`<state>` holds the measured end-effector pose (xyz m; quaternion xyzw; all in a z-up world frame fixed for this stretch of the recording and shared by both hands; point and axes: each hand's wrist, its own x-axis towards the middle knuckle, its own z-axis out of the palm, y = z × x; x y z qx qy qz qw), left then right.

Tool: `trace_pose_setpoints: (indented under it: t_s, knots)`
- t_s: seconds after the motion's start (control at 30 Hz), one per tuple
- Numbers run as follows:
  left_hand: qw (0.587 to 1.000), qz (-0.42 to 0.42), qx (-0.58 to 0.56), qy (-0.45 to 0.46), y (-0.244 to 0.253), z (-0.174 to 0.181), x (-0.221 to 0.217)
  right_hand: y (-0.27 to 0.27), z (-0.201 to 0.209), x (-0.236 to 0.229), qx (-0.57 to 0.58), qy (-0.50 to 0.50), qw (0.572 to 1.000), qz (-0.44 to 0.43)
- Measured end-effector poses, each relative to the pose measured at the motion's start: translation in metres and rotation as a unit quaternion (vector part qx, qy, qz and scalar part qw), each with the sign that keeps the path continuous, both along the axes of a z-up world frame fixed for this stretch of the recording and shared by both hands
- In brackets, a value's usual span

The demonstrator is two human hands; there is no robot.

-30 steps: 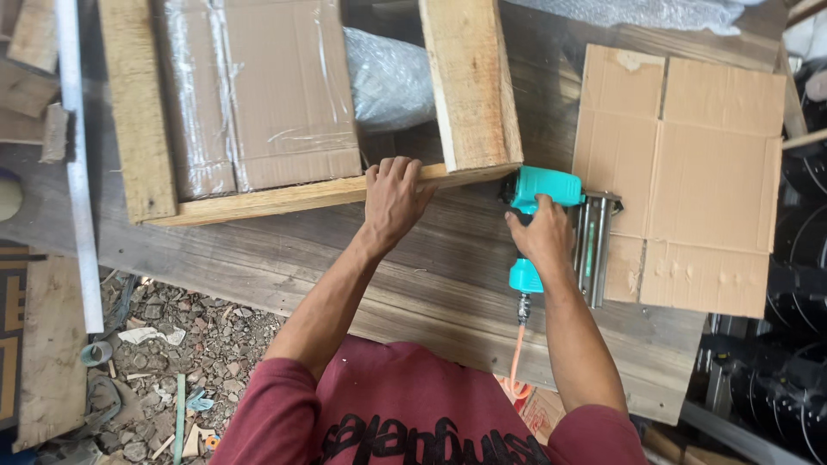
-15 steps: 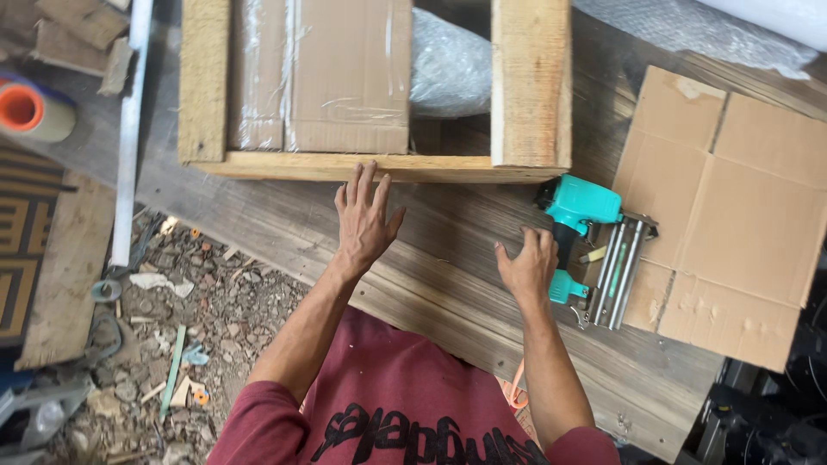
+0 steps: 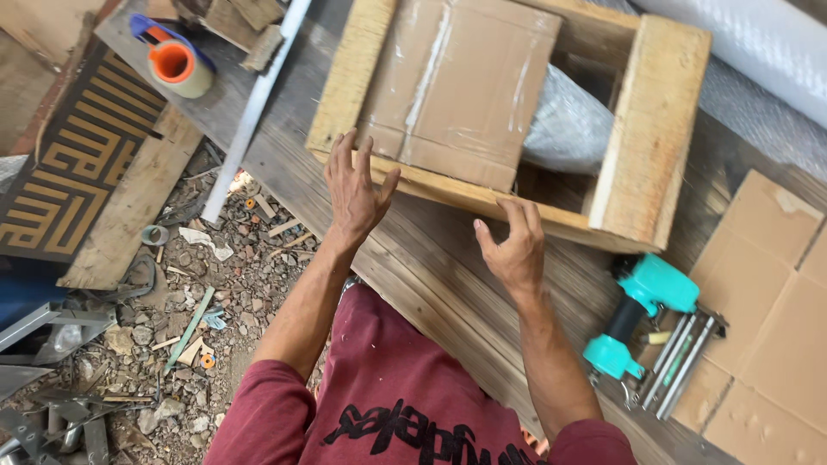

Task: The person assembles a wooden frame by positioning planks and securing them with a pneumatic nail gun. They align the pieces on a workbench, drive nails into the joints, and add additional planks to complete the structure.

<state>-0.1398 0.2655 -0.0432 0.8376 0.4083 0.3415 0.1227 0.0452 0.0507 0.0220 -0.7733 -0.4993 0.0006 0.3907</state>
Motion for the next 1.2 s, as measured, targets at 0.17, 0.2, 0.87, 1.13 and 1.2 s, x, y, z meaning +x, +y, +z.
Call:
trace_pose_setpoints:
  t_s: [0.17,0.2,0.87,1.13,1.2]
  knots:
    - [0.997,0.032,-0.055,-0.038,0.099,-0.010,-0.025,0.127,0.010,-0.015,-0.015,-0.025,0.998,0.058]
    - [0.996,0.041,-0.068,-0.039,0.126,-0.016,-0.030,0.158,0.008,-0.018,-0.023,-0.032,0.996,0.076]
    - [0.968,-0.022,-0.183,0.172,0.577,-0.085,0.038,0.635,-0.060,-0.014,-0.265,0.043,0.958,0.104]
    - [0.943,-0.033,-0.194,0.267,0.603,-0.149,0.083,0.684,-0.116,0.004,-0.411,0.031,0.906,0.097]
    - [0.943,-0.001,-0.145,0.300,0.583,-0.113,0.086,0.688,-0.127,0.002,-0.445,-0.031,0.882,0.151]
